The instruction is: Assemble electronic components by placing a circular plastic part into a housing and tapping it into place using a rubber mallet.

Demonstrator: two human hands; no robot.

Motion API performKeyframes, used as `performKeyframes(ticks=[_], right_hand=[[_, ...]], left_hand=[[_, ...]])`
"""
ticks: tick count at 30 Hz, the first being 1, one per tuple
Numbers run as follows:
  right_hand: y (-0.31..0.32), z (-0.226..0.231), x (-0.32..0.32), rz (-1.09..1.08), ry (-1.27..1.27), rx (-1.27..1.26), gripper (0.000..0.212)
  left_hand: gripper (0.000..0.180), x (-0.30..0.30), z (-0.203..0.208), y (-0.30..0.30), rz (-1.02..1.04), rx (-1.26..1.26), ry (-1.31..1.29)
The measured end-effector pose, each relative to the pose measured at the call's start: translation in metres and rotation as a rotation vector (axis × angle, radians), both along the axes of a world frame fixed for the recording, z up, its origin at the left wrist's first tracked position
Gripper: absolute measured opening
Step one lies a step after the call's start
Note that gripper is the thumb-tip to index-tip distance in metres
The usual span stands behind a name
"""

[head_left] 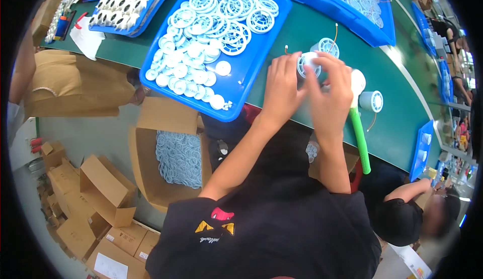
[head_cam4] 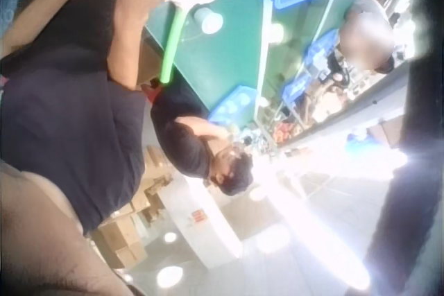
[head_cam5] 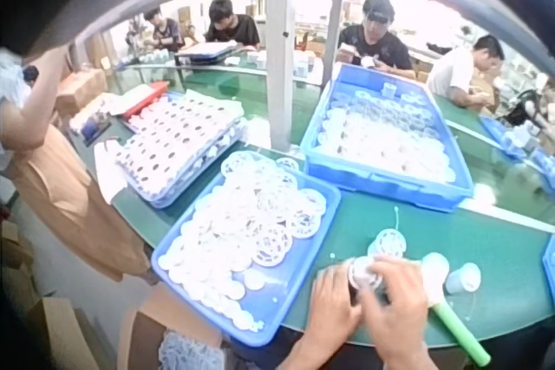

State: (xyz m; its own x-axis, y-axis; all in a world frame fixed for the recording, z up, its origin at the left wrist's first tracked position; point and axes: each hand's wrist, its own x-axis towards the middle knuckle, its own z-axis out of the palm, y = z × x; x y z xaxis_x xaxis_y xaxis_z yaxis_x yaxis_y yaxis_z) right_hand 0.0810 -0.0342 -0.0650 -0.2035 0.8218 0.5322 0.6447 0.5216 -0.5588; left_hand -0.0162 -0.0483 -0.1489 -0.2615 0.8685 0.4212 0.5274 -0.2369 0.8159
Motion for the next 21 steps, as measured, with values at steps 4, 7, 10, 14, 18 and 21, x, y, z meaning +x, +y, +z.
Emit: performKeyframes(ticks=[4, 7, 10, 14, 18, 21], right_hand=[[0.0, -0.012, 0.023, -0.007, -0.136, -0.104, 0.02], [0.004, -0.01, 0.016, 0.005, -0.157, 0.09, 0.016], [0.015, 0.003, -0.023, 0.265, -0.098, 0.027, 0.019], [0.036, -0.011, -0.079, 0.476, -0.414, 0.009, 0.035], [0.061, -0.031, -0.094, 0.544, -0.517, 0.094, 0.026], [0.054, -0.019, -0.093, 0.551, -0.292, 0.043, 0.014]], left_hand=[[0.062, 0.003, 0.002, 0.001, -0.011, 0.02, 0.011], [0.06, 0.002, 0.002, 0.0, -0.012, 0.006, 0.006], [0.053, 0.0, -0.015, -0.002, -0.003, -0.054, 0.053], [0.065, 0.013, -0.024, 0.0, -0.05, 0.026, -0.205], [0.072, 0.017, -0.019, 0.003, 0.015, -0.028, -0.008], [0.066, 0.011, -0.034, 0.001, -0.025, 0.038, -0.226]])
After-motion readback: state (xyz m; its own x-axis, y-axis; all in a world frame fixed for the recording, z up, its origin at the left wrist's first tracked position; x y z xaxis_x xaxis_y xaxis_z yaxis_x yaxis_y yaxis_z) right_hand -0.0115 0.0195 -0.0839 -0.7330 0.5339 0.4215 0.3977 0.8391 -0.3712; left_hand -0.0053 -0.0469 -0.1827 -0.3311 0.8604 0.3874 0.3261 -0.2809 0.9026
